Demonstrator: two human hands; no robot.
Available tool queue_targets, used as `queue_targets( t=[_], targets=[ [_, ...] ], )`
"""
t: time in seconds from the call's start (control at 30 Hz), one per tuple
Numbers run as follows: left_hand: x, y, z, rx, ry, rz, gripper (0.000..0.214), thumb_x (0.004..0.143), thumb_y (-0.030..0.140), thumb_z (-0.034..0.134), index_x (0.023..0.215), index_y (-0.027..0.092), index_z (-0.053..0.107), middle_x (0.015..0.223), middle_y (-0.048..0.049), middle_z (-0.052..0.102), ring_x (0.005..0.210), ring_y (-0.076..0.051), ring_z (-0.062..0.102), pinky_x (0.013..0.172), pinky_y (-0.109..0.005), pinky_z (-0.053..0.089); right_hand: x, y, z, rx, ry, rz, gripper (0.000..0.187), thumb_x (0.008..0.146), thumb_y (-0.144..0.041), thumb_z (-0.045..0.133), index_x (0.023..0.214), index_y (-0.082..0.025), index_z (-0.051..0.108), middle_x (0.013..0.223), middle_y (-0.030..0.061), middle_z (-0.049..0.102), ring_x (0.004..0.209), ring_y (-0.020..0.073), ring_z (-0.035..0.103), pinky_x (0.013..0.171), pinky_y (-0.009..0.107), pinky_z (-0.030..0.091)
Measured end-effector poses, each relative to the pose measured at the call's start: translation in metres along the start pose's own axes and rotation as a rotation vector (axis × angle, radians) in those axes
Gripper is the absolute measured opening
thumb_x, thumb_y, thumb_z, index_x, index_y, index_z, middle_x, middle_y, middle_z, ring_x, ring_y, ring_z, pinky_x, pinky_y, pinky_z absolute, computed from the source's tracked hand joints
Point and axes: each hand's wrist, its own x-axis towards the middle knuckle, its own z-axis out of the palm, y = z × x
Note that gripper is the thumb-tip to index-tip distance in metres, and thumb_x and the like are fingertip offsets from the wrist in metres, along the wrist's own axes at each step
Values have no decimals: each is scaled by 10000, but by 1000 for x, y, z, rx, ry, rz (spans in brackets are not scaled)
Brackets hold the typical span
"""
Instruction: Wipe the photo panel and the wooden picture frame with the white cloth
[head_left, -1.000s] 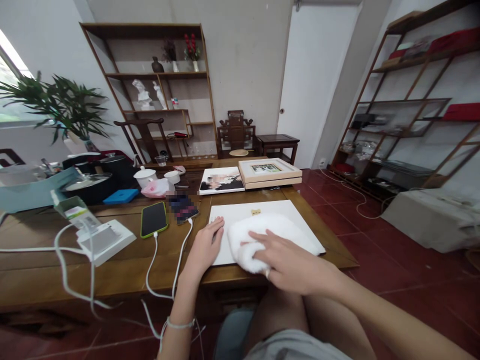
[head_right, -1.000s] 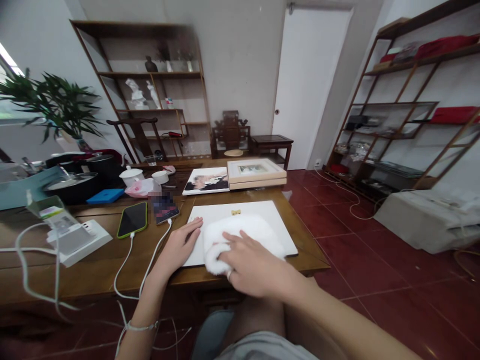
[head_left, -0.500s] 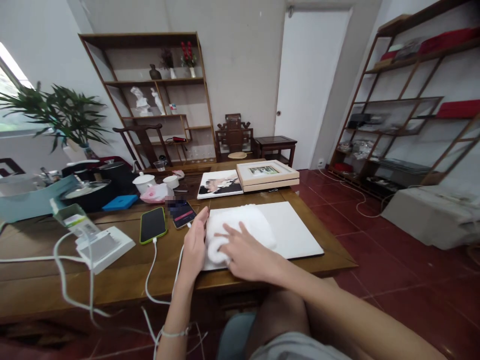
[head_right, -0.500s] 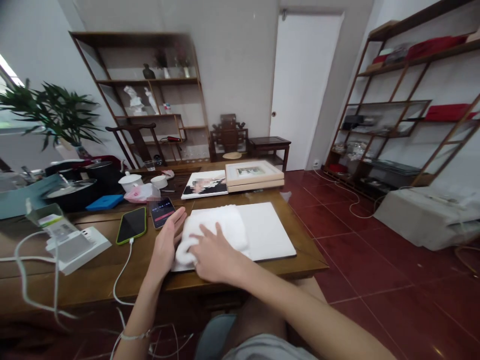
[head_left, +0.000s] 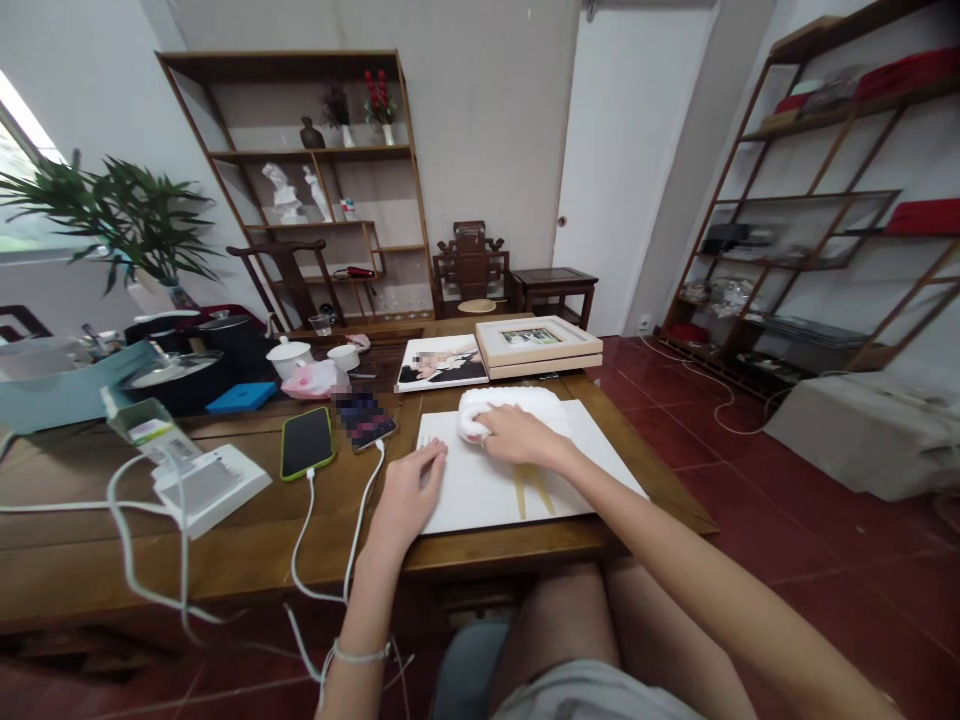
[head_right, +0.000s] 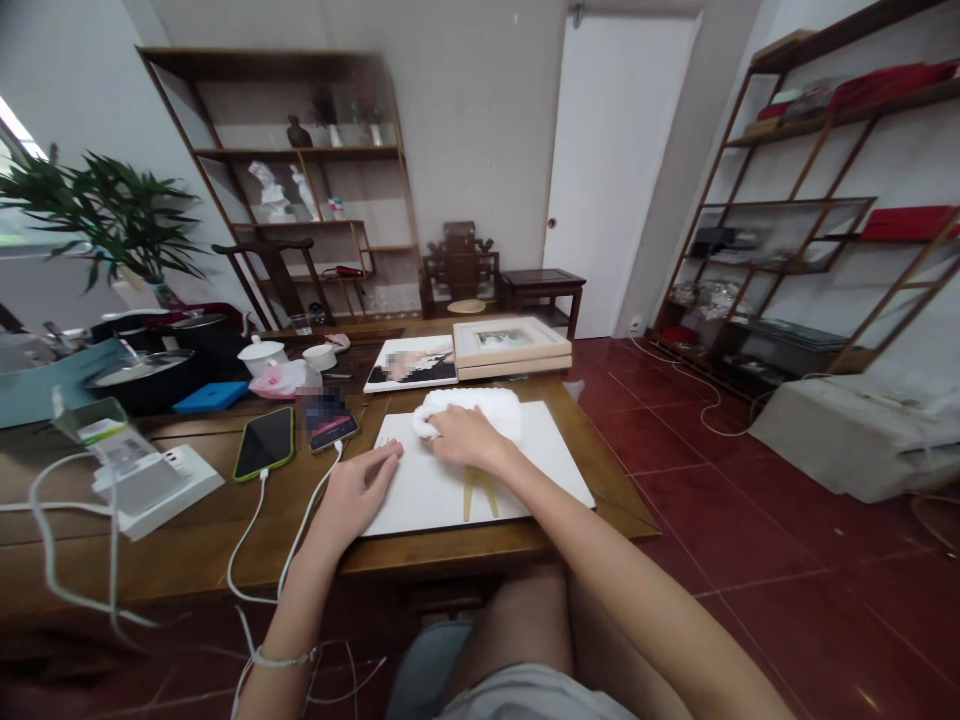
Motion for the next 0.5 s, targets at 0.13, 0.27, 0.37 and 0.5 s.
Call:
queue_targets(
  t=[0.13,0.27,0.37,0.5],
  targets=[
    [-1,0,-3,34,-23,37,290,855,299,441,965,210,694,1021,-64,720,969,-243,663,865,-343,492,37,-17,3,26,-18,-62,244,837,-263,431,962,-209,632,1108,85,638,1052,271,543,867,385,376],
    [-1,-1,-3,42,-11,37,281,846,291,453,968,200,689,994,-66,727,916,-238,677,839,-338,506,44,-23,5,50,-12,-36,278,833,-276,450,1035,-198,623,1157,97,621,1065,273,542,844,354,392],
    [-1,-3,-1,27,17,21,296,839,284,455,999,170,677,1067,-92,702,1017,-242,646,914,-359,481,31,-2,1,71,18,36,350,871,-352,417,1120,-179,592,1181,124,608,1060,283,546,830,350,404],
    [-1,-5,2,26,27,18,280,827,270,465,988,174,673,1097,-93,690,1062,-241,626,956,-385,462,-2,56,-12,91,71,118,349,890,-367,394,1098,-174,597,1188,105,612,1047,267,552,854,328,395]
  ],
)
